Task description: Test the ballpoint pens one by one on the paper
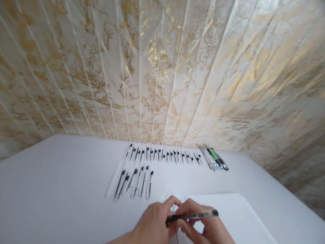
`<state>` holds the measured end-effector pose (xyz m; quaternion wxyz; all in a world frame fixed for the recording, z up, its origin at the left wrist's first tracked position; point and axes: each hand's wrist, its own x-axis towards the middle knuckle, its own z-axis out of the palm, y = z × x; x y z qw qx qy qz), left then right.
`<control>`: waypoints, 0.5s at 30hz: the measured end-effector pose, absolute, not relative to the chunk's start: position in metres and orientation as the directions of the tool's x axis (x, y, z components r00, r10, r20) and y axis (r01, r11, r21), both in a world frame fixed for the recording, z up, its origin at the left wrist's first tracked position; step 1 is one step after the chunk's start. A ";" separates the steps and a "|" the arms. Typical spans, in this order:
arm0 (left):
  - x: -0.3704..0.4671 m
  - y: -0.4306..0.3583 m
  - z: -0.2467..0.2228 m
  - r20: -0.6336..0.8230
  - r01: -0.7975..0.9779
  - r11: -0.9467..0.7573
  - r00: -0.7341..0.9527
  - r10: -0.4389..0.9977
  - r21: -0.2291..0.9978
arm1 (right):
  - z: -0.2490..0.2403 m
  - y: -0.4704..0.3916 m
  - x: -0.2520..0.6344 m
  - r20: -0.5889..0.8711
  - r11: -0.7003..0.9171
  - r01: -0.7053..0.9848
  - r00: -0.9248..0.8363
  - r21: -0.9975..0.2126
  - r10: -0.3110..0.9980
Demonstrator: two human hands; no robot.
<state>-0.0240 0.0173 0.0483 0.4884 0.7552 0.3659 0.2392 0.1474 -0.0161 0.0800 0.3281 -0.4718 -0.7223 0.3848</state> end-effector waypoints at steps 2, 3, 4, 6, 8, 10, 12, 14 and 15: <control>-0.025 0.018 0.048 0.000 0.351 -0.277 0.620 0.784 0.894 | 0.077 -0.014 0.148 0.146 0.298 0.410 -0.362 -0.862 0.921; -0.025 0.019 0.048 -0.006 0.366 -0.284 0.621 0.784 0.886 | 0.077 -0.013 0.148 0.155 0.314 0.413 -0.375 -0.855 0.914; -0.025 0.019 0.047 -0.012 0.377 -0.286 0.621 0.784 0.881 | 0.078 -0.013 0.149 0.156 0.324 0.421 -0.387 -0.847 0.909; -0.025 0.019 0.046 -0.022 0.384 -0.285 0.627 0.779 0.878 | 0.083 -0.012 0.149 0.141 0.329 0.435 -0.410 -0.838 0.901; -0.024 0.018 0.044 -0.025 0.373 -0.271 0.625 0.780 0.887 | 0.088 -0.012 0.149 0.101 0.290 0.432 -0.409 -0.854 0.907; -0.023 0.018 0.043 -0.027 0.344 -0.224 0.594 0.804 0.912 | 0.088 -0.012 0.150 0.042 0.195 0.415 -0.351 -0.889 0.935; -0.025 0.017 0.043 -0.021 0.267 -0.154 0.554 0.832 0.951 | 0.082 -0.011 0.151 -0.034 0.061 0.364 -0.248 -0.929 0.968; -0.027 0.018 0.044 -0.009 0.185 -0.107 0.534 0.846 0.977 | 0.074 -0.007 0.153 -0.084 -0.041 0.261 -0.154 -0.964 0.984; -0.029 0.019 0.045 -0.002 0.149 -0.094 0.541 0.841 0.984 | 0.070 -0.004 0.154 -0.094 -0.067 0.205 -0.122 -0.977 0.988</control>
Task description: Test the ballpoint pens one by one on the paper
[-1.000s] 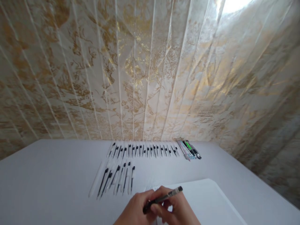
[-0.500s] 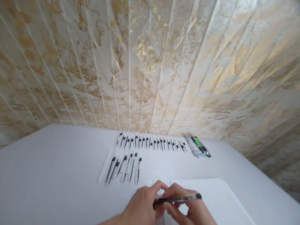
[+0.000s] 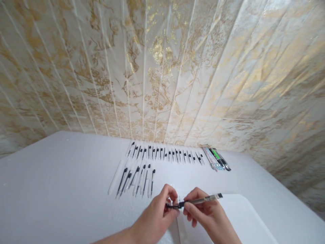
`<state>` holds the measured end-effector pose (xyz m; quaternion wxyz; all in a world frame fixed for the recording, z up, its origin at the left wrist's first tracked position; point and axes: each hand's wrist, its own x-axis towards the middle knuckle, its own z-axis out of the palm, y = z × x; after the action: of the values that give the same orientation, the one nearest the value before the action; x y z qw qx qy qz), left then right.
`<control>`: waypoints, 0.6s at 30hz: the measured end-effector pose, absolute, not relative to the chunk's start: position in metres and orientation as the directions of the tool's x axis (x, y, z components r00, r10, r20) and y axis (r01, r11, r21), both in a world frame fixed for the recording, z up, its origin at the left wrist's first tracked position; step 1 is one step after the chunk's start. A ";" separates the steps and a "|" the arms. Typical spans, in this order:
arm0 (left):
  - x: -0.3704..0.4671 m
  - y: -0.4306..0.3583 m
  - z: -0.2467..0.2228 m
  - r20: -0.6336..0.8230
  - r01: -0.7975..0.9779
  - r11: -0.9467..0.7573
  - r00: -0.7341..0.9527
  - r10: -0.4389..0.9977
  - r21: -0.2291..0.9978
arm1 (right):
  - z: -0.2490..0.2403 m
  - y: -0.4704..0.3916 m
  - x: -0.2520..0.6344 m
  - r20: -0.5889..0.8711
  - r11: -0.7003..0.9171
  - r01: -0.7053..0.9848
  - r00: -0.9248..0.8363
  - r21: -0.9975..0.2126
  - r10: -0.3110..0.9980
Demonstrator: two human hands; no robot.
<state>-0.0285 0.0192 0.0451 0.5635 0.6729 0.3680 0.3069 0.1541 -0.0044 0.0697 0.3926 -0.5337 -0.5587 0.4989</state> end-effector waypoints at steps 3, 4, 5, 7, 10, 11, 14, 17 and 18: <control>-0.031 0.022 0.045 0.003 0.048 -0.039 0.588 0.809 0.998 | 0.064 0.002 0.158 -0.090 -0.086 0.076 -0.056 -0.993 0.994; -0.030 0.023 0.044 0.004 0.005 -0.008 0.598 0.801 1.000 | 0.064 0.002 0.158 -0.091 -0.088 0.051 -0.049 -0.995 0.995; -0.030 0.023 0.042 0.001 -0.036 0.026 0.604 0.797 0.999 | 0.065 0.003 0.158 -0.093 -0.092 0.033 -0.047 -0.995 0.995; -0.028 0.024 0.039 -0.008 -0.090 0.079 0.603 0.798 0.993 | 0.068 0.002 0.158 -0.103 -0.103 0.010 -0.054 -0.995 0.993; -0.027 0.025 0.036 -0.033 -0.105 0.122 0.610 0.792 0.987 | 0.072 0.000 0.157 -0.114 -0.115 -0.010 -0.062 -0.993 0.992; -0.027 0.025 0.037 -0.040 -0.095 0.124 0.613 0.789 0.988 | 0.072 0.000 0.158 -0.117 -0.119 -0.017 -0.064 -0.993 0.991; -0.028 0.024 0.040 -0.059 -0.043 0.109 0.620 0.783 0.993 | 0.072 0.003 0.162 -0.148 -0.151 -0.027 -0.101 -0.988 0.984; -0.029 0.024 0.044 -0.078 -0.008 0.104 0.609 0.789 0.995 | 0.071 0.005 0.164 -0.185 -0.191 -0.031 -0.135 -0.981 0.973; -0.029 0.024 0.044 -0.084 -0.001 0.106 0.607 0.790 0.994 | 0.070 0.006 0.164 -0.188 -0.194 -0.032 -0.135 -0.981 0.973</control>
<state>-0.0289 0.0241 0.0441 0.6668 0.5992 0.3293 0.2965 0.1641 0.0059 0.0699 0.4267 -0.5006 -0.4700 0.5885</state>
